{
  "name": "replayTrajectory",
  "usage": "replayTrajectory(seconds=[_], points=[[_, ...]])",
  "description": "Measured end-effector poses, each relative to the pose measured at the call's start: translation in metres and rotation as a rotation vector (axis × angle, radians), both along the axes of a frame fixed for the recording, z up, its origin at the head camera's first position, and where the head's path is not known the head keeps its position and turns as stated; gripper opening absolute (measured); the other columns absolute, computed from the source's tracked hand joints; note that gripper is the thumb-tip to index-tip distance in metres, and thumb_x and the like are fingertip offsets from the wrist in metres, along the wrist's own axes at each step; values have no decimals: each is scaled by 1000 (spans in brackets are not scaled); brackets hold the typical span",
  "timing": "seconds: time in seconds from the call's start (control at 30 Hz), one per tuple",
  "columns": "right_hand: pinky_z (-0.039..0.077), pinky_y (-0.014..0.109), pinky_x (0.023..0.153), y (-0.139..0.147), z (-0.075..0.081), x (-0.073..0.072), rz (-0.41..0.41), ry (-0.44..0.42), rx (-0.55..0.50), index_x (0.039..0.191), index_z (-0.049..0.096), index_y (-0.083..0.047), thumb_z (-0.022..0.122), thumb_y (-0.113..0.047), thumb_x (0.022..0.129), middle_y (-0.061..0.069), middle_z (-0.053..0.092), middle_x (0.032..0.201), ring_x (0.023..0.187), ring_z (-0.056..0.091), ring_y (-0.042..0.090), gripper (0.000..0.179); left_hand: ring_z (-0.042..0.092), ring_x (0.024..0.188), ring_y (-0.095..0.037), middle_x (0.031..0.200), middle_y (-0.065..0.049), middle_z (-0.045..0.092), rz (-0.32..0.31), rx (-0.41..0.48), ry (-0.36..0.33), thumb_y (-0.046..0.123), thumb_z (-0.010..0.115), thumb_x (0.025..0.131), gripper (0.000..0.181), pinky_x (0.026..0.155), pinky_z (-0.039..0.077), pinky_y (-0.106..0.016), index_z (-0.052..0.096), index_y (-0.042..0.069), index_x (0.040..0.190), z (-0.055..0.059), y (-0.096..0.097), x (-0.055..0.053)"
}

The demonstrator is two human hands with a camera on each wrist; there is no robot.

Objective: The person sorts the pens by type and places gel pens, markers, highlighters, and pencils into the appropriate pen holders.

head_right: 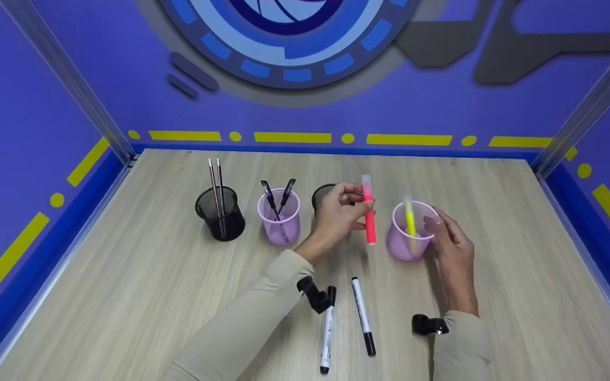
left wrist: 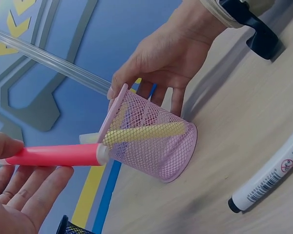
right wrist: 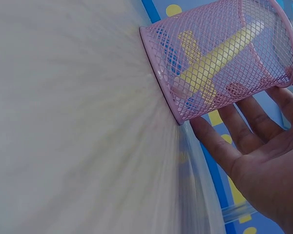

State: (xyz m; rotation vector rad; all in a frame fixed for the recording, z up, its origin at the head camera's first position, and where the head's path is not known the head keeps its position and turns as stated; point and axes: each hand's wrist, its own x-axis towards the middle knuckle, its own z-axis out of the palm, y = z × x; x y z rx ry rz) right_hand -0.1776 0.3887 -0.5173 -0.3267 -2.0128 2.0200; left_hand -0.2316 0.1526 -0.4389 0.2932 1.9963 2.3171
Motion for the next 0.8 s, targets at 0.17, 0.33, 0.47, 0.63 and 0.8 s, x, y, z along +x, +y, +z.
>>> replayTrajectory(seconds=[0.17, 0.33, 0.47, 0.63, 0.8], points=[[56, 15, 86, -1, 1, -1, -1, -23, 38, 151, 61, -15, 65, -43, 106, -7, 74, 124, 118, 62, 11, 53, 61, 68, -6, 88, 7, 64, 10, 0, 0, -5, 75, 92, 23, 63, 65, -35, 66, 8, 109, 1, 5, -3], [55, 13, 87, -1, 3, -2, -1, -53, 36, 154, 59, -18, 64, -46, 106, -7, 73, 128, 120, 61, 10, 56, 63, 71, -6, 89, 6, 64, 12, 13, 14, -4, 76, 93, 22, 64, 64, -31, 66, 7, 109, 5, 11, -6], [55, 13, 86, -2, 3, -2, -21, -57, 42, 153, 60, -19, 65, -45, 106, -7, 72, 127, 120, 61, 10, 55, 65, 71, -7, 87, 6, 64, 13, 76, 7, -6, 77, 92, 22, 63, 65, -32, 66, 5, 107, 7, 17, -9], [56, 14, 84, -3, 2, -1, -40, -41, 54, 151, 62, -18, 66, -44, 106, -8, 73, 124, 121, 61, 11, 52, 66, 70, -7, 84, 4, 66, 6, 133, -8, -9, 77, 91, 22, 62, 64, -30, 67, 5, 104, 8, 27, -11], [55, 13, 84, -1, 2, 0, -30, -52, 58, 152, 62, -19, 65, -46, 106, -8, 73, 126, 122, 60, 12, 53, 66, 70, -7, 85, 4, 65, 8, 127, -2, -8, 78, 91, 22, 62, 64, -28, 66, 4, 104, 10, 33, -13]])
